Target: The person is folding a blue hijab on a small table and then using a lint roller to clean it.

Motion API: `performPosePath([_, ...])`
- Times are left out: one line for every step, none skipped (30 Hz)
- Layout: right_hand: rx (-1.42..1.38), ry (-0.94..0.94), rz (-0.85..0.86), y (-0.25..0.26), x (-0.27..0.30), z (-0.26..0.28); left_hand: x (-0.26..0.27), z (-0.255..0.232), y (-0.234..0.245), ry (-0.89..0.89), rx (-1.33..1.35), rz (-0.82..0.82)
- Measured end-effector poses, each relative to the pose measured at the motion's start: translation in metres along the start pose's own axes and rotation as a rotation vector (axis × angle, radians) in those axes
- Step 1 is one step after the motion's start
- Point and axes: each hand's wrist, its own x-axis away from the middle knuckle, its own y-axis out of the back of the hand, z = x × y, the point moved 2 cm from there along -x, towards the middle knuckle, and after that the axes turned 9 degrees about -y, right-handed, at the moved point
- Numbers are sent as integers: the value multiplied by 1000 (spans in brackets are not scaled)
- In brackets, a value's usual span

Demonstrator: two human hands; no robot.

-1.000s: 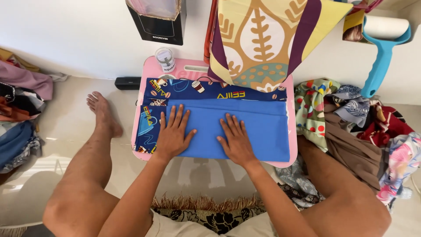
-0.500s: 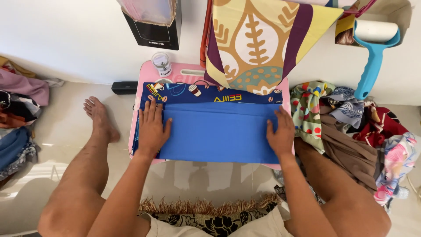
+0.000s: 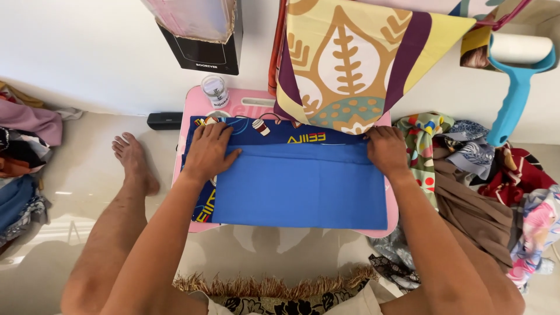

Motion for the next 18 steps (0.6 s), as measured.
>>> performPosePath([-52,-28,9,-2,-2,-5,-4,-2,1,-27,1,-20])
performPosePath([-54,-29,15,-5,-5,-12,-9,-7,1,-27,3,-14])
performPosePath([-221,-63,71,-9,-8,-19,-14,-12,1,-42,18,-40])
performPosePath([-385,-99,129,-11,-9,-27,-19,-18,1,-58,35,-66])
performPosePath([-386,-101,135,3,-11,-24,-23,-26,0,-59,39,-61])
performPosePath([-434,-196,235,16,-15,-23,-30,-33,-1,-34,87,-29])
performPosePath([-481,-291,335,29,-18,-22,-37,-41,-2,-10,134,4])
performPosePath([-479,-295,337,44,-23,-20,-42,-48,-7,-14,137,6])
performPosePath([-504,-260,370,59,-29,-17,-47,-56,-11,-9,139,-42])
performPosePath([-526,-223,401,74,-36,-15,-53,-63,-15,-3,139,-93])
performPosePath([-523,-226,400,87,-37,-13,-58,-67,-20,-7,142,-95])
performPosePath([-534,-242,412,101,-37,-11,-63,-70,-24,3,104,-136])
performPosePath([-545,-258,425,115,-38,-10,-68,-74,-27,13,67,-177])
performPosePath([-540,-261,421,122,-38,-11,-70,-72,-34,9,70,-182])
performPosePath([-567,-258,427,129,-38,-13,-71,-70,-40,-7,19,-211])
performPosePath([-597,-251,431,136,-39,-13,-72,-67,-45,-21,-36,-241])
performPosePath([-596,-250,425,139,-38,-14,-71,-59,-44,-22,-39,-246])
performPosePath([-614,-262,408,142,-35,-16,-69,-51,-43,-36,-77,-248])
